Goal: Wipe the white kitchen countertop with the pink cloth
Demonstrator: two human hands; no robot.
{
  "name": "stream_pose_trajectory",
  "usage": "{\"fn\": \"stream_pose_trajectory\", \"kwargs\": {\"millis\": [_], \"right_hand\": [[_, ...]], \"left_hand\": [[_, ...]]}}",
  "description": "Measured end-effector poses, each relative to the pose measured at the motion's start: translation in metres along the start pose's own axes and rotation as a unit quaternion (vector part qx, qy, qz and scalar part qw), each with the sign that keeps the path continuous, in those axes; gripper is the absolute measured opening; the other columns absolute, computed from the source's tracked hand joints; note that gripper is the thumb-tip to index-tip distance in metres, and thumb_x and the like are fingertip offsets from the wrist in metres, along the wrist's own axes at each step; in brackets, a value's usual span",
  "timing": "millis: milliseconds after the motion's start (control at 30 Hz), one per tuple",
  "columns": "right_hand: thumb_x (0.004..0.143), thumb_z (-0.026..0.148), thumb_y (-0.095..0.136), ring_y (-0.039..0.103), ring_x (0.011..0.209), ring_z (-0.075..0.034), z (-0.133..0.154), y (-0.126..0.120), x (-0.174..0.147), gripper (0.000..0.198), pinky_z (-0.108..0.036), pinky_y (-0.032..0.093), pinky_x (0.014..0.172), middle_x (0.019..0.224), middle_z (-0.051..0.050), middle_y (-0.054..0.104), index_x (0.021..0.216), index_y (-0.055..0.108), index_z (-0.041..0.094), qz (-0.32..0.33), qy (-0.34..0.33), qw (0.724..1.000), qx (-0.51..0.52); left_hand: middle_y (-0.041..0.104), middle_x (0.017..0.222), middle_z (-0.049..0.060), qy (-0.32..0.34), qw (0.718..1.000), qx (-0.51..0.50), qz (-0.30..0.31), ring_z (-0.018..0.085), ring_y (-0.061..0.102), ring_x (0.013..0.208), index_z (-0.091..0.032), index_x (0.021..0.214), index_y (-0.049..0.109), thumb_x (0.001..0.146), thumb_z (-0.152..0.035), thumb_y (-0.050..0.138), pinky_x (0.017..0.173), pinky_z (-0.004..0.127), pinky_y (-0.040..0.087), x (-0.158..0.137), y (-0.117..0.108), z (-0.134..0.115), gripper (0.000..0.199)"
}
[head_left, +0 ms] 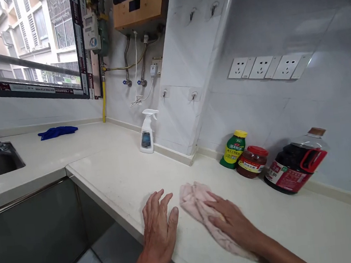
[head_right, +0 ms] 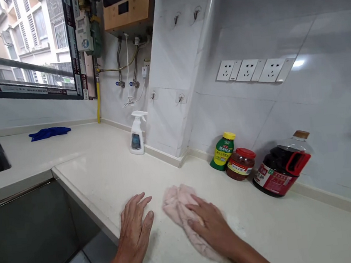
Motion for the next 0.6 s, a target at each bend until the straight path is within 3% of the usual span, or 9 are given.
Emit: {"fn": "stream_pose_trajectory", "kwargs": {"millis": [133, 233, 400, 600], "right_hand": [[0.098, 0.054, 0.032, 0.024, 0.146, -0.029, -0.061, -0.016, 0.006, 0.062, -0.053, 0.022, 0.119, 0.161, -0.006, 0.024, 0.150, 0.046, 0.023, -0.003, 0.183, 0.980, -0.081], [0.101, 0.055, 0.030, 0.023, 0.145, -0.036, -0.052, -0.016, 0.022, 0.060, -0.064, 0.020, 0.114, 0.163, -0.010, 0.015, 0.153, 0.040, 0.026, 0.009, 0.236, 0.966, -0.105], [0.103, 0.056, 0.037, 0.018, 0.147, -0.037, 0.043, 0.008, 0.040, 0.055, -0.066, 0.015, 0.114, 0.164, -0.009, 0.009, 0.153, 0.038, 0.032, 0.037, 0.128, 0.987, -0.086], [0.103, 0.050, 0.043, 0.013, 0.145, -0.046, 0.172, 0.031, 0.016, 0.055, -0.072, 0.014, 0.111, 0.163, -0.016, 0.007, 0.153, 0.038, 0.028, 0.065, -0.043, 0.997, -0.030]], "left_hand": [[0.055, 0.142, 0.009, -0.002, 1.000, -0.012, -0.006, 0.027, 0.043, 0.137, -0.027, 0.133, 0.057, 0.103, -0.036, 0.040, 0.112, 0.054, 0.037, 0.002, 0.000, -0.002, 0.036], [0.055, 0.141, 0.009, -0.012, 1.000, -0.028, -0.001, 0.026, 0.043, 0.137, -0.027, 0.133, 0.057, 0.103, -0.038, 0.038, 0.112, 0.052, 0.037, 0.004, 0.000, -0.003, 0.038], [0.058, 0.137, 0.009, -0.036, 0.997, -0.067, 0.001, 0.025, 0.048, 0.133, -0.026, 0.133, 0.059, 0.103, -0.042, 0.036, 0.111, 0.051, 0.039, 0.008, -0.002, 0.000, 0.041], [0.065, 0.129, 0.009, -0.037, 0.990, -0.133, -0.008, 0.023, 0.054, 0.128, -0.022, 0.117, 0.069, 0.099, -0.037, 0.042, 0.113, 0.047, 0.041, 0.013, -0.023, 0.012, 0.036]]}}
Point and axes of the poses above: each hand's wrist, its own x-axis towards the middle knuckle, its own y-axis out of the palm, z = x × y, the point moved 4 cm from there along x, towards the middle knuckle
